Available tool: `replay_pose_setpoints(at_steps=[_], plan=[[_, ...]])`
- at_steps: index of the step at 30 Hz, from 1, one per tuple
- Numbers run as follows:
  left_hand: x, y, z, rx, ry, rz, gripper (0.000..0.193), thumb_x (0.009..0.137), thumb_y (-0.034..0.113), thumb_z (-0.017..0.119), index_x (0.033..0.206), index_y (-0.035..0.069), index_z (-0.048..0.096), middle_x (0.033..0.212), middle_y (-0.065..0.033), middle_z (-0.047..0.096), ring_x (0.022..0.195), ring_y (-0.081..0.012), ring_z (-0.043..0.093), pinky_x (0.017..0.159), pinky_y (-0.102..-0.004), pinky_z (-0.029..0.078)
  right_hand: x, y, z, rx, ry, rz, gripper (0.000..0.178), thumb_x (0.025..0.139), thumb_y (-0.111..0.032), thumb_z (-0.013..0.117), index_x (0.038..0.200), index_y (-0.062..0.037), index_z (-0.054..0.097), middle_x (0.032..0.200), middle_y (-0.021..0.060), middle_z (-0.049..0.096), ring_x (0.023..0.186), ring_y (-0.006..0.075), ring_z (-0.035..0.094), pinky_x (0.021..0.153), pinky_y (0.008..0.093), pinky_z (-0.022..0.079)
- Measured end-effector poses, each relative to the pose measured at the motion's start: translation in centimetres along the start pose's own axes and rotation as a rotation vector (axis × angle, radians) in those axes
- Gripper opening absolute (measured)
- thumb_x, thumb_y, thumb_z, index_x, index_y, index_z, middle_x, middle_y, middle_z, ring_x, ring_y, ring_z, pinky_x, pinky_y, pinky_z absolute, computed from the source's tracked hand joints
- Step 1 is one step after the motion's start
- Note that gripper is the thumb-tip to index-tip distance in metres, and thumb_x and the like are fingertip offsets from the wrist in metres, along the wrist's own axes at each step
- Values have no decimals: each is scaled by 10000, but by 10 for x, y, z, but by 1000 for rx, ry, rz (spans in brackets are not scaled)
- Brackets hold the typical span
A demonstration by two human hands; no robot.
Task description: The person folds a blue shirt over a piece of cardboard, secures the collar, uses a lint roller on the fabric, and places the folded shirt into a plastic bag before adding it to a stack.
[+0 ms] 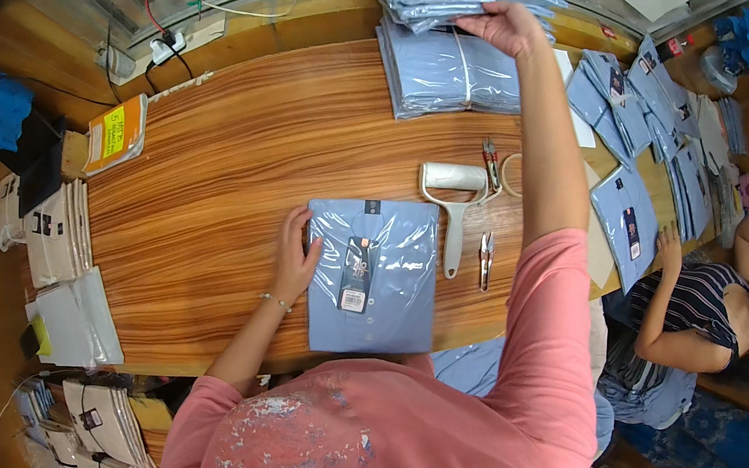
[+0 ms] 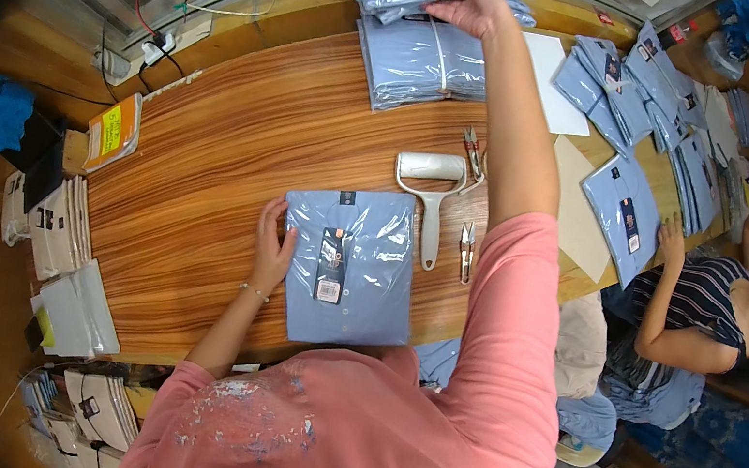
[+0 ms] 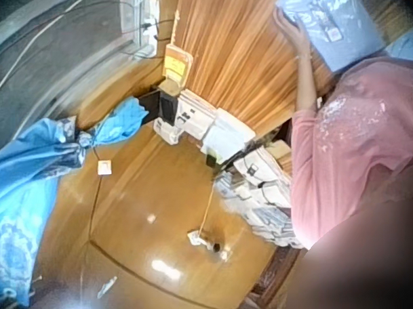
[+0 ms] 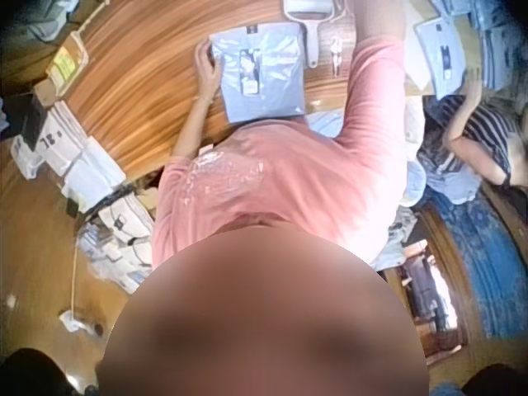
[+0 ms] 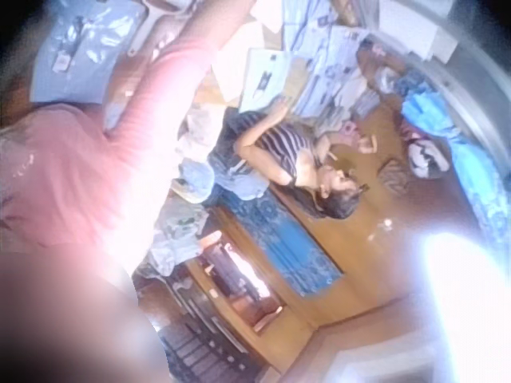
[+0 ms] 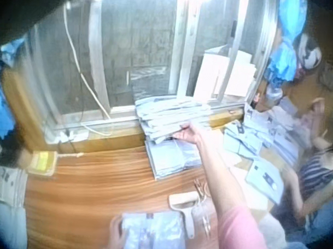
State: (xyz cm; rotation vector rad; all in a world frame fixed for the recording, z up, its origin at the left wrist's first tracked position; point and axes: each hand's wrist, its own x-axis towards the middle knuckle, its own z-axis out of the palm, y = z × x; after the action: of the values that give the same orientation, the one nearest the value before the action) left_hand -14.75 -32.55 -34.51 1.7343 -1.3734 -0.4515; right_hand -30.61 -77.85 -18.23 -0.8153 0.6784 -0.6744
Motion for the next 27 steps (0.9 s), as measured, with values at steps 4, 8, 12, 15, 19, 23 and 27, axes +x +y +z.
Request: replay_pose_setpoints(at_steps=[4,8,12,15,19,23,27], plan=[[2,-3,2,-40,-5,-28,383,865,120,541,1206,-27,448,1288,-217,406,1194,-366,395,1029,-424,297,9,-36,6,42,-87,59,434,905,-24,335,1253,204,211,1278,432,287,1170,572,357,974,573,407],[3,-3,2,-9,-21,-32,367,864,123,544,1192,-20,465,1282,-214,412,1190,-364,405,1022,-425,312,24,-54,-1,116,-154,101,490,931,-37,320,1306,197,110,1331,447,173,1221,595,256,1026,584,338],[3,-3,0,5,-17,-38,347,862,122,544,1173,-19,482,1280,-211,417,1190,-361,408,1012,-425,327,29,-53,0,118,-152,93,502,938,-50,325,1317,181,89,1336,449,156,1231,588,246,1040,589,314],[4,-2,-1,19,-30,-46,341,860,122,546,1165,-18,488,1276,-211,423,1186,-357,411,1008,-426,327,28,-48,-6,78,-142,80,483,938,-50,329,1312,178,125,1320,445,205,1218,584,279,1027,587,334],[4,-6,1,39,-10,-5,327,855,115,549,1149,-20,501,1271,-207,429,1180,-358,413,1005,-427,322,15,-26,-11,56,-69,104,433,894,-40,347,1262,164,242,1291,423,299,1173,578,358,985,598,370],[3,-8,4,11,2,1,316,853,106,548,1143,-14,509,1270,-193,434,1175,-355,414,1006,-425,319,-22,14,-4,-8,80,71,344,885,-54,354,1193,97,347,1273,364,381,1178,515,413,960,649,354],[5,-4,1,34,-14,-4,306,855,96,543,1143,-5,513,1270,-174,438,1170,-341,420,1002,-416,328,-54,52,-30,53,181,72,218,901,-62,380,1101,14,420,1218,309,465,1120,411,512,932,634,397]])
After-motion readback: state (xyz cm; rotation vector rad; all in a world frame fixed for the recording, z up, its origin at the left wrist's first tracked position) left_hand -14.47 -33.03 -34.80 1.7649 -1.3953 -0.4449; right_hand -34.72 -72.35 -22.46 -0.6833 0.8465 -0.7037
